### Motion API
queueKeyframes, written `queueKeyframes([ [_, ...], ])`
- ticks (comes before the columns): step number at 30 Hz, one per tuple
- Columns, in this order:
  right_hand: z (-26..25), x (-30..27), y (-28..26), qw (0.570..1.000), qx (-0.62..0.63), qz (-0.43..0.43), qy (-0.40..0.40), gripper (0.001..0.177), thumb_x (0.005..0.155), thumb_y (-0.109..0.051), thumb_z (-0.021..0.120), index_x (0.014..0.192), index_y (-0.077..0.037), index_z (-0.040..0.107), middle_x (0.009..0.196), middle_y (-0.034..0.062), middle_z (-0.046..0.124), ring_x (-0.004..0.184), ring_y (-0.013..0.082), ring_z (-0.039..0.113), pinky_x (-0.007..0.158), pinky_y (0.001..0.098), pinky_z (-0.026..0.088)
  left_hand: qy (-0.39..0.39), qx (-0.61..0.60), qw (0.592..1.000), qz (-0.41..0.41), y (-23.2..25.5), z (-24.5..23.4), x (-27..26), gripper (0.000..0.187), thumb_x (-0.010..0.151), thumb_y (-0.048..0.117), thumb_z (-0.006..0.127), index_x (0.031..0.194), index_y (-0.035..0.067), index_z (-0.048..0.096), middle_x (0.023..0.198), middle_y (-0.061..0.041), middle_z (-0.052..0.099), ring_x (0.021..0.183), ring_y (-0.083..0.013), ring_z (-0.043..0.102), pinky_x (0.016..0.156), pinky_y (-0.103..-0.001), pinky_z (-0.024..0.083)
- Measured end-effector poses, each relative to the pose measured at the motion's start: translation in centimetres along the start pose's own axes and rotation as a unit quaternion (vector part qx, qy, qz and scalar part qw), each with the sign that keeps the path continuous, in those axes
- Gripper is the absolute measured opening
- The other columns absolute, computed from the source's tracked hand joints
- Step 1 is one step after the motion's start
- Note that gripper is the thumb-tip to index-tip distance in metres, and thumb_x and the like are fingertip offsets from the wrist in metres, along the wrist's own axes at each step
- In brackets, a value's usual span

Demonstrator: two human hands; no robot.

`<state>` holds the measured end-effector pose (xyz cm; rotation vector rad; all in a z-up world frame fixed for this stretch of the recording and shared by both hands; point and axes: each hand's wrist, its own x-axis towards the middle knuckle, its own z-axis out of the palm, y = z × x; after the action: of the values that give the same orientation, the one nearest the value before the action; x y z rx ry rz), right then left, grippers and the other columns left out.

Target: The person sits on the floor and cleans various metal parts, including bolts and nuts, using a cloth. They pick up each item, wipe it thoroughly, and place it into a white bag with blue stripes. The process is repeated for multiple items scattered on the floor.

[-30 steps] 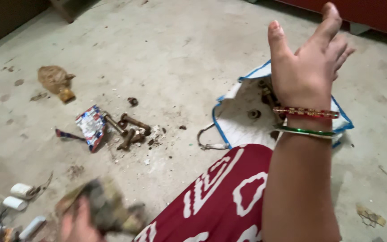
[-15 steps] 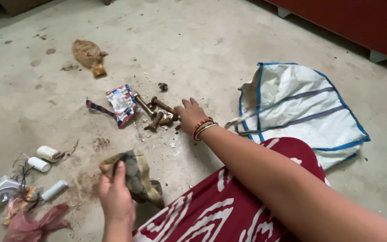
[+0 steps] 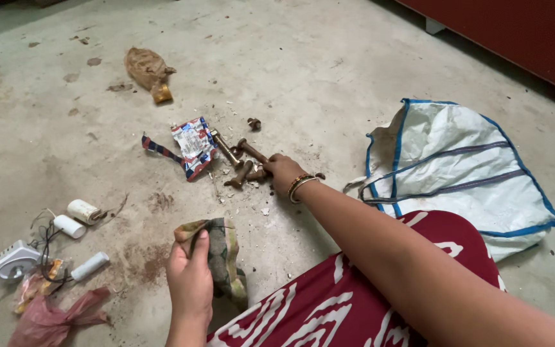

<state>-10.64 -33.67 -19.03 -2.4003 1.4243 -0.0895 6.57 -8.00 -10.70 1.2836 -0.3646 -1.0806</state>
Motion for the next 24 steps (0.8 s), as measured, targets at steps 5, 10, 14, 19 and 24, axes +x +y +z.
queueKeyframes([
  [5,-3.5,-0.8,-3.0,0.979,0.125,0.158,0.009,0.019,0.086,-0.019,0.075,0.104,-0.01,0.075,0.101,0.013,0.074,0.094,0.0277,0.073,0.085,0.0394,0.059,-0.002,0.03,0.999,0.027,0.2,0.0,-0.1,0.019,0.1,0.018,0.059,0.11,0.003,0.066,0.098,-0.003,0.072,0.084,-0.0101,0.066,0.076,-0.028,0.055],
  [10,-8.5,-3.3,-4.7,0.957,0.086,0.17,-0.217,0.028,0.101,-0.025,0.06,0.107,-0.003,0.077,0.096,0.0114,0.073,0.088,0.021,0.067,0.08,0.04,0.054,0.021,0.065,0.997,0.037,0.3,-0.4,-0.1,0.02,0.101,0.018,0.06,0.111,0.002,0.067,0.098,-0.003,0.072,0.082,-0.0098,0.065,0.075,-0.029,0.053],
  [14,-9.5,-5.7,-3.8,0.645,0.696,0.246,-0.197,0.029,0.1,-0.005,0.06,0.124,0.009,0.052,0.101,0.0158,0.069,0.091,0.022,0.072,0.085,0.0357,0.061,0.013,0.033,0.999,0.041,0.4,-0.8,-0.6,0.019,0.103,0.018,0.059,0.11,0.001,0.065,0.097,-0.005,0.071,0.08,-0.0123,0.064,0.073,-0.03,0.053],
  [19,-14.8,-13.1,-6.3,0.679,0.712,0.102,-0.147,0.036,0.093,-0.009,0.062,0.128,-0.01,0.053,0.101,0.0091,0.071,0.086,0.0159,0.071,0.083,0.0335,0.063,0.005,-0.052,0.994,0.099,2.0,-0.7,-3.4,0.019,0.101,0.019,0.059,0.111,0.003,0.066,0.105,-0.002,0.07,0.092,-0.0091,0.064,0.083,-0.026,0.052],
  [24,-13.7,-21.8,-9.3,0.77,0.629,0.039,-0.099,0.034,0.088,-0.018,0.077,0.115,-0.009,0.059,0.086,0.0043,0.059,0.071,0.0155,0.056,0.064,0.03,0.051,-0.04,-0.026,0.98,0.193,4.3,-1.5,-7.3,0.026,0.106,0.022,0.056,0.115,0.0,0.066,0.109,-0.005,0.069,0.096,-0.0132,0.064,0.087,-0.028,0.051],
])
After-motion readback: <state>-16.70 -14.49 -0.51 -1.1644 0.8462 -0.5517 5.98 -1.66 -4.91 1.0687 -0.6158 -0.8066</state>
